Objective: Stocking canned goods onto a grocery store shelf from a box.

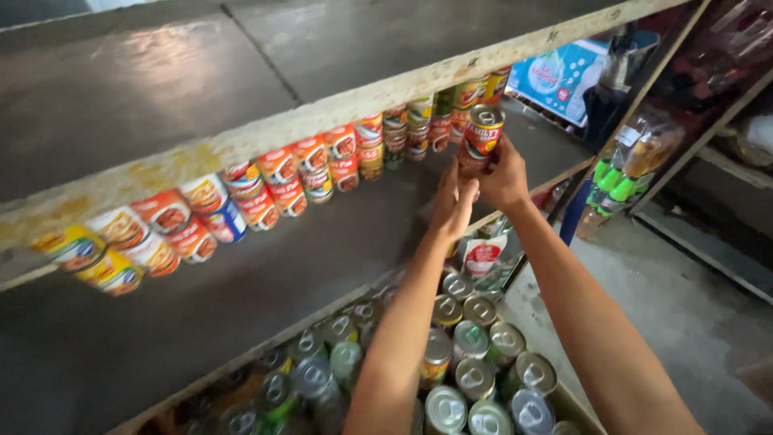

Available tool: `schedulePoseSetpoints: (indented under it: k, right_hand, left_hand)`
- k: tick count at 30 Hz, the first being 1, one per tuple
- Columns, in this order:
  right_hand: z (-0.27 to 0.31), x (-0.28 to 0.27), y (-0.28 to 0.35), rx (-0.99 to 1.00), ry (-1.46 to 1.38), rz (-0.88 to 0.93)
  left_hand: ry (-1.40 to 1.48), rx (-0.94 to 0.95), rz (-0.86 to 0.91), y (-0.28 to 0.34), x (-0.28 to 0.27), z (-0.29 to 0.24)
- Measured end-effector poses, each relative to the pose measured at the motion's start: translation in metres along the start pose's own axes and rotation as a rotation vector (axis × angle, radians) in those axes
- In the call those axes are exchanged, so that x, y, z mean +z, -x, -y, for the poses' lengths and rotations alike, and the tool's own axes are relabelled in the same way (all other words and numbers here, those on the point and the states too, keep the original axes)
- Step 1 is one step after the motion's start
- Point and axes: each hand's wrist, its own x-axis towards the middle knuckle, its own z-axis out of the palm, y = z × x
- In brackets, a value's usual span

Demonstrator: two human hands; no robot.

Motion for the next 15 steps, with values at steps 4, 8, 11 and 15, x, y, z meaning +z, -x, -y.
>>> schedulePoseSetpoints:
  k: [4,8,11,15]
  right_hand:
    - [-0.034,-0.011,-0.022,-0.065,0.132,-0.043]
    - [-0.086,-0.012,-0.036,0.022,-0.034,-0.126]
    - [-0.107,-0.009,-0.038,-0.063,-0.157,-0.133]
    - [-0.080,0.000,-0.033,-0.090,-0.201,-0.229]
  left_hand:
    - [-0.148,0.096,-0.005,-0.013,0.016,-0.020]
    - [-0.227,0.195,-0.047,-0.033,0.030,0.013]
    - [-0.208,0.138,-0.041,-0.037,0.033,-0.008]
    - [-0.113,0.235,-0.005,-0.049,0.036,0.001]
